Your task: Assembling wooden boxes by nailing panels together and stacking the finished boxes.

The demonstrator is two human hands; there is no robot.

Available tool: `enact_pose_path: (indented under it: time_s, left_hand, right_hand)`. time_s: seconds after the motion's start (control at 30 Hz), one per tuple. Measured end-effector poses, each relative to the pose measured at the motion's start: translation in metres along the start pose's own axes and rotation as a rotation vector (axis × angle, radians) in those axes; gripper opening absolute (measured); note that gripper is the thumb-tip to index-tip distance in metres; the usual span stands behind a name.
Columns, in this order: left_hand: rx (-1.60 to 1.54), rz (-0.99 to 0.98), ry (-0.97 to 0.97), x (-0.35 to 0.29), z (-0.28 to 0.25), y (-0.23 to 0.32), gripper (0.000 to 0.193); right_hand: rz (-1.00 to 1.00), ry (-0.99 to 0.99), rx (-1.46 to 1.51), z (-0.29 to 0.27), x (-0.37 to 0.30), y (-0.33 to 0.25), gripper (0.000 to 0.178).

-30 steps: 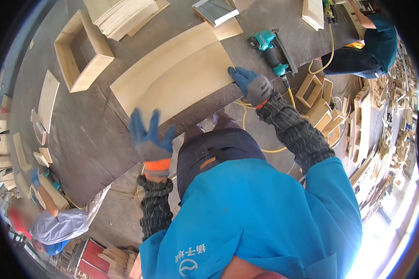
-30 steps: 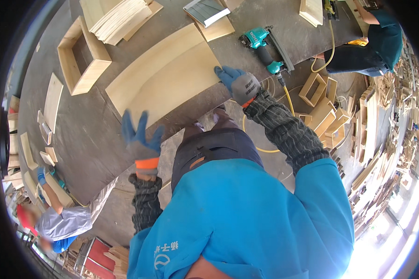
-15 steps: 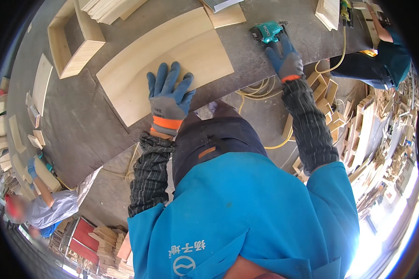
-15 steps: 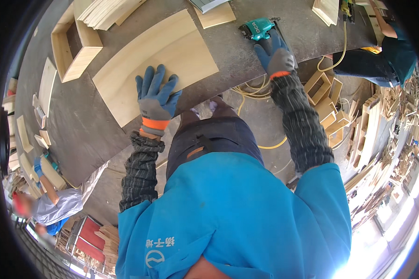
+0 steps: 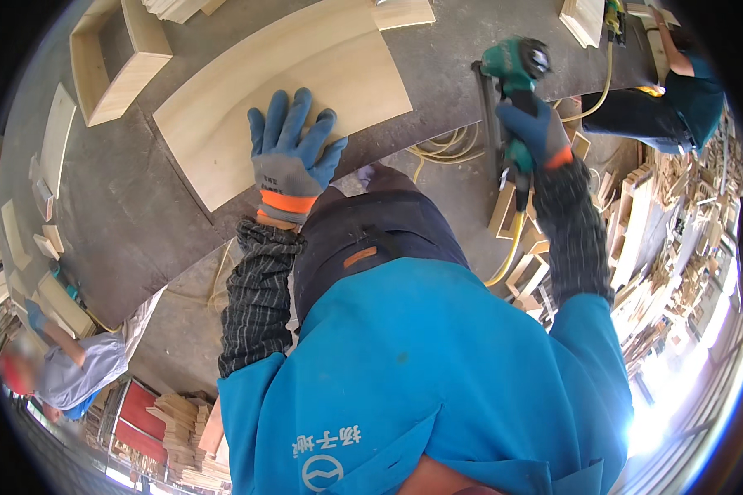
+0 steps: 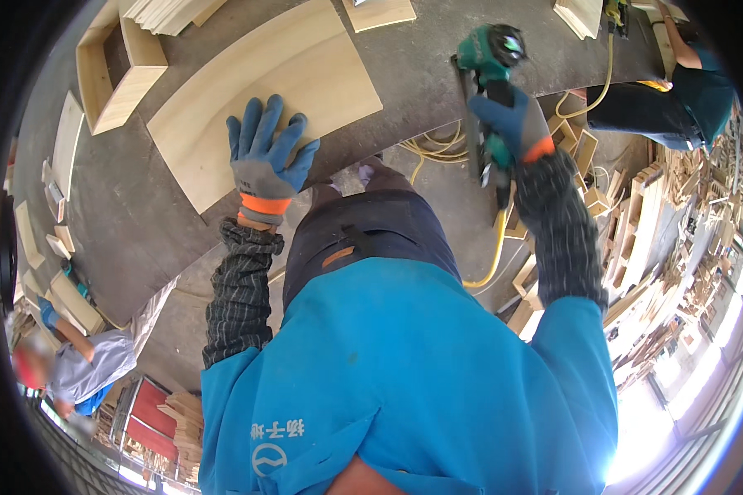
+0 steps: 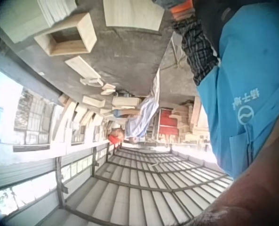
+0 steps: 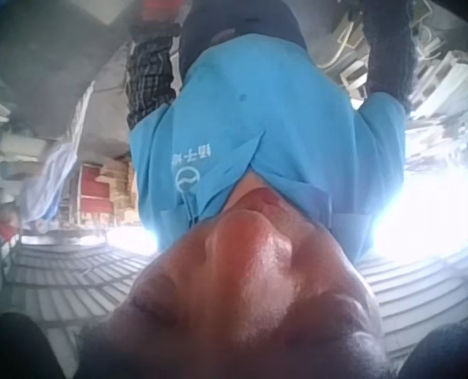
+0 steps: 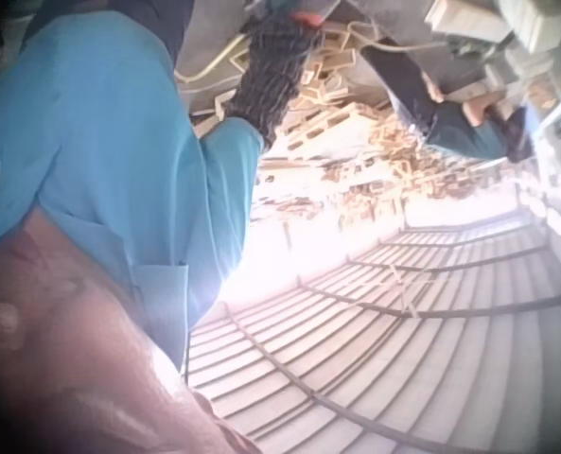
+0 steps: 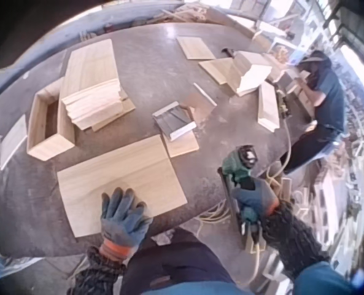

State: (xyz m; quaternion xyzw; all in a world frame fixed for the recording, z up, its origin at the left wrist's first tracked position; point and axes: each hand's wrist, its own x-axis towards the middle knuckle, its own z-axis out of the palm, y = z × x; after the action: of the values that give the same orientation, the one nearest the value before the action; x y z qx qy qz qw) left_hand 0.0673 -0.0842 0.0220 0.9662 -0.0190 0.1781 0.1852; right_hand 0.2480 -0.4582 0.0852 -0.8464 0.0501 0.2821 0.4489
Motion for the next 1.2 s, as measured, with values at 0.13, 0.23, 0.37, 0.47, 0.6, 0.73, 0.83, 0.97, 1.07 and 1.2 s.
enact_pose_path:
  time_s: [0.13,0.23,0.37,0.47,0.6,0.73,0.83,0.97,1.07,1.2]
  left_hand:
    - [-0.019,0.0,0.015,-0.001,0.0,0.001,0.046]
    - [-0.046,-0.004,0.022,0.0,-0.001,0.001,0.045]
    - [-0.059,-0.001,0.03,0.001,-0.003,0.003,0.044]
    - [-0.063,0.0,0.034,0.0,0.0,0.002,0.043]
    - [-0.073,0.003,0.034,0.0,0.0,0.002,0.043]
    - [-0.078,0.007,0.044,0.0,0.0,0.001,0.043]
    - [-0.073,0.011,0.051,-0.004,0.0,-0.002,0.044]
    - [-0.072,-0.02,0.041,-0.009,-0.003,-0.003,0.041]
    - [-0.157,-0.033,-0.033,-0.007,-0.014,-0.003,0.045]
    - [-0.047,-0.109,-0.04,-0.059,-0.083,-0.04,0.053]
  right_hand:
    - [0.062,-0.14,0.239,0.022,-0.106,-0.053,0.027]
    - [0.146,-0.177,0.205,0.049,-0.129,-0.068,0.025]
    - [0.063,-0.119,0.036,0.073,-0.125,-0.061,0.025]
    - [0.114,-0.15,0.125,0.079,-0.123,-0.07,0.028]
    - [0.118,-0.142,0.128,0.083,-0.12,-0.066,0.03]
    - [0.115,-0.141,0.139,0.085,-0.123,-0.072,0.029]
    - [0.115,-0.128,0.225,0.084,-0.127,-0.08,0.027]
    - [0.063,-0.117,0.131,0.073,-0.154,-0.085,0.02]
    - [0.098,-0.017,0.164,0.076,-0.178,-0.096,0.015]
    - [0.088,-0.066,0.156,0.112,-0.189,-0.108,0.014]
